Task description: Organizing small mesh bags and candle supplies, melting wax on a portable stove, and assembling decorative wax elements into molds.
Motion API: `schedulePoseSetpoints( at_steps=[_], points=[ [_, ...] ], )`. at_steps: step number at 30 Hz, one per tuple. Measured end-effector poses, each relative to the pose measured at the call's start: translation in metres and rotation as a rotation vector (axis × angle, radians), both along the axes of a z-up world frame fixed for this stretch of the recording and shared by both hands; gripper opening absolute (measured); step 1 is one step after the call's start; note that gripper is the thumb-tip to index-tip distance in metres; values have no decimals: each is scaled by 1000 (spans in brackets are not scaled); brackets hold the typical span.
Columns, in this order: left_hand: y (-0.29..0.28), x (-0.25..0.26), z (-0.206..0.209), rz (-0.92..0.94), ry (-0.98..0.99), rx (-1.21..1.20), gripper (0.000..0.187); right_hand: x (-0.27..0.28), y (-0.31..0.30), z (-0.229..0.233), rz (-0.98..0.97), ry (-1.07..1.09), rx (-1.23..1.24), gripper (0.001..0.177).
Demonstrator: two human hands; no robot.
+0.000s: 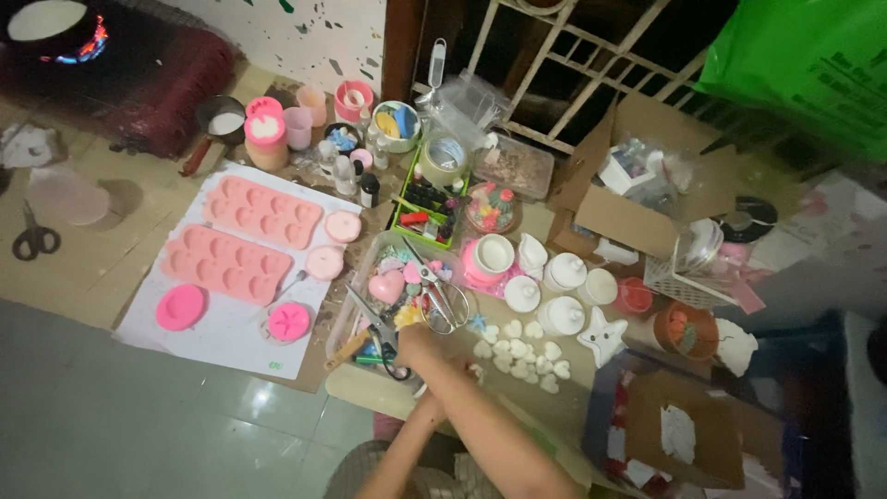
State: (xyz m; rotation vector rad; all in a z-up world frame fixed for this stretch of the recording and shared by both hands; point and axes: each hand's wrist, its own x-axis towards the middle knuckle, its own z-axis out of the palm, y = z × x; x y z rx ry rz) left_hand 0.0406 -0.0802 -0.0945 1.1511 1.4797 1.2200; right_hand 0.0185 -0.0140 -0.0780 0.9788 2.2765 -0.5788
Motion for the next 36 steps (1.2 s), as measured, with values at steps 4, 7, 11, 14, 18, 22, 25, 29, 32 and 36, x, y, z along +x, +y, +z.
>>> schedulePoseSetpoints(
  at_steps=[4,7,11,14,18,22,25,29,32,36],
  points=[
    [-14,-19,17,-2,11,38,28,-2,-9,-37,8,-15,70,34],
    [-11,-16,31,-1,4,56,29,6,-9,-106,-36,108,249,19],
    [-23,-1,35,-2,-14,79,31,8,-6,-3,-90,263,187,33],
    [-19,8,-18,-30,-25,109,32,31,14,90,-123,352,38,42],
    [-8,12,-6,-119,101,-52,28,166,11,83,-435,1021,-454,30],
    [10,3,-2,-156,-58,-250,21,289,-82,119,-976,623,-422,46],
    [14,0,1,-199,-176,-257,17,342,-131,90,-1229,869,-1153,63],
    [14,-2,10,-220,-157,-339,15,333,-157,102,-1453,647,-1543,86],
    [9,-3,10,-195,-204,-332,15,316,-167,124,-1400,678,-1493,82],
    [7,-3,11,-175,-246,-276,16,304,-165,127,-1435,760,-1624,74]
  ],
)
